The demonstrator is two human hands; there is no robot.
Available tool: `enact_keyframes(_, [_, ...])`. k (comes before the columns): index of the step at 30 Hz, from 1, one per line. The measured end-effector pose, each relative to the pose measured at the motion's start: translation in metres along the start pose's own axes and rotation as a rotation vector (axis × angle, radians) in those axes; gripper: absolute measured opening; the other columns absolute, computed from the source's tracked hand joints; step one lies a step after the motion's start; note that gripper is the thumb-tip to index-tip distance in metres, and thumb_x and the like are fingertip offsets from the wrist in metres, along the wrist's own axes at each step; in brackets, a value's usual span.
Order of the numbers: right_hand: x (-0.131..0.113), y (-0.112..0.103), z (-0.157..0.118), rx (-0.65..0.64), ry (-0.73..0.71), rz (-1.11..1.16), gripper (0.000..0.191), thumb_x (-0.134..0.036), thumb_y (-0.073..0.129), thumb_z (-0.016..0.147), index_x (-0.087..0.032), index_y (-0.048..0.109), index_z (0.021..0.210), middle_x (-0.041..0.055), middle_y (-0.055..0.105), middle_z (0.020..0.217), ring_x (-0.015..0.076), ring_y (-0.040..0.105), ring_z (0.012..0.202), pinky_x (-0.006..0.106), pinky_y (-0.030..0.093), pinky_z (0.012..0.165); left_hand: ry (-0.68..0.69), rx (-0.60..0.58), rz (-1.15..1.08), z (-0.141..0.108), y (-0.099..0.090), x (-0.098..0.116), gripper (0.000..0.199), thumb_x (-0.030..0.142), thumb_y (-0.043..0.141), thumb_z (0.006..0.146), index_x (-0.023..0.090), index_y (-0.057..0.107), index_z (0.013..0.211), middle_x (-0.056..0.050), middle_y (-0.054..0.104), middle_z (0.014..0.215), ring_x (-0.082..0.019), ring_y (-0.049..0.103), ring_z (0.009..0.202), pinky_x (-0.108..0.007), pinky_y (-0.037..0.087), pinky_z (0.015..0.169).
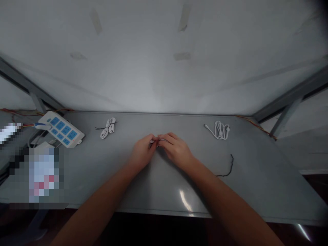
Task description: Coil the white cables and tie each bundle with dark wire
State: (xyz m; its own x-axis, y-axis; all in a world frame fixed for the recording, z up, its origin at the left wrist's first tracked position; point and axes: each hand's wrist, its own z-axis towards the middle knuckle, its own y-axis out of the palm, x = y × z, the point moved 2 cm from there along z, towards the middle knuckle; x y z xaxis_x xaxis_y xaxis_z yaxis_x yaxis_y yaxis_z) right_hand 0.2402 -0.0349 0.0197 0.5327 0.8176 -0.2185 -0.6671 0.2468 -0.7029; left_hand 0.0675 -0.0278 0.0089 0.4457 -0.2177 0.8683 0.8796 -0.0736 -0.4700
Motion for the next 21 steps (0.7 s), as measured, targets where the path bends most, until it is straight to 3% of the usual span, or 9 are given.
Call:
enact_keyframes(4, [0.004, 0.003, -0.002, 0.053, 0.084, -0.011, 0.022, -0.01, 0.056, 0.1, -0.02, 0.075, 0.097, 0.0066, 0.078, 0.093, 0.0204, 0.063, 0.082, 0.035, 0.054, 0.078, 0.025, -0.02, 0.143, -0.005, 0.003, 0.005, 0.017, 0.021, 0.058, 0.097, 0.024, 0.07, 0.109, -0.006, 0.078, 0.108, -0.022, 0.072, 0.096, -0.034, 0.053, 0.087])
enact_keyframes(9, [0.006, 0.001, -0.003, 0.145, 0.139, -0.064, 0.02, -0.01, 0.058, 0.098, -0.02, 0.076, 0.097, 0.008, 0.078, 0.092, 0.0221, 0.066, 0.085, 0.038, 0.054, 0.081, 0.082, 0.031, 0.09, -0.01, 0.007, 0.009, 0.022, 0.029, 0.06, 0.097, 0.024, 0.069, 0.117, -0.008, 0.076, 0.118, -0.023, 0.07, 0.111, -0.039, 0.052, 0.101])
enact_keyframes(12, [0.006, -0.001, -0.004, 0.185, 0.175, -0.011, 0.022, -0.012, 0.057, 0.099, -0.02, 0.077, 0.099, 0.009, 0.077, 0.094, 0.0219, 0.069, 0.087, 0.036, 0.058, 0.08, 0.003, 0.033, -0.228, -0.007, 0.008, 0.007, 0.02, 0.036, 0.065, 0.094, 0.022, 0.074, 0.106, -0.009, 0.075, 0.116, -0.023, 0.069, 0.108, -0.038, 0.053, 0.096])
enact_keyframes(15, [0.005, -0.005, -0.004, 0.203, 0.2, 0.049, 0.024, -0.012, 0.056, 0.099, -0.023, 0.078, 0.098, 0.0078, 0.078, 0.095, 0.0205, 0.072, 0.089, 0.034, 0.06, 0.081, -0.219, 0.028, -0.688, -0.001, 0.009, -0.001, 0.026, 0.044, 0.076, 0.087, 0.018, 0.074, 0.086, -0.008, 0.074, 0.106, -0.019, 0.069, 0.096, -0.035, 0.055, 0.088])
enact_keyframes(17, [0.004, -0.007, -0.003, 0.215, 0.211, 0.107, 0.026, -0.01, 0.056, 0.098, -0.024, 0.078, 0.098, 0.0068, 0.078, 0.097, 0.0197, 0.073, 0.091, 0.034, 0.061, 0.082, -0.35, 0.006, -0.919, 0.001, 0.01, -0.005, 0.027, 0.039, 0.086, 0.077, 0.017, 0.071, 0.082, -0.004, 0.072, 0.094, -0.015, 0.067, 0.085, -0.03, 0.054, 0.083])
enact_keyframes(21, [0.003, -0.009, -0.003, 0.231, 0.258, 0.214, 0.025, -0.011, 0.059, 0.097, -0.026, 0.079, 0.097, 0.0056, 0.079, 0.099, 0.0191, 0.075, 0.092, 0.034, 0.062, 0.082, -0.485, -0.175, -1.102, 0.001, 0.011, -0.005, 0.03, 0.032, 0.091, 0.074, 0.015, 0.072, 0.089, -0.002, 0.069, 0.087, -0.011, 0.063, 0.078, -0.024, 0.051, 0.077])
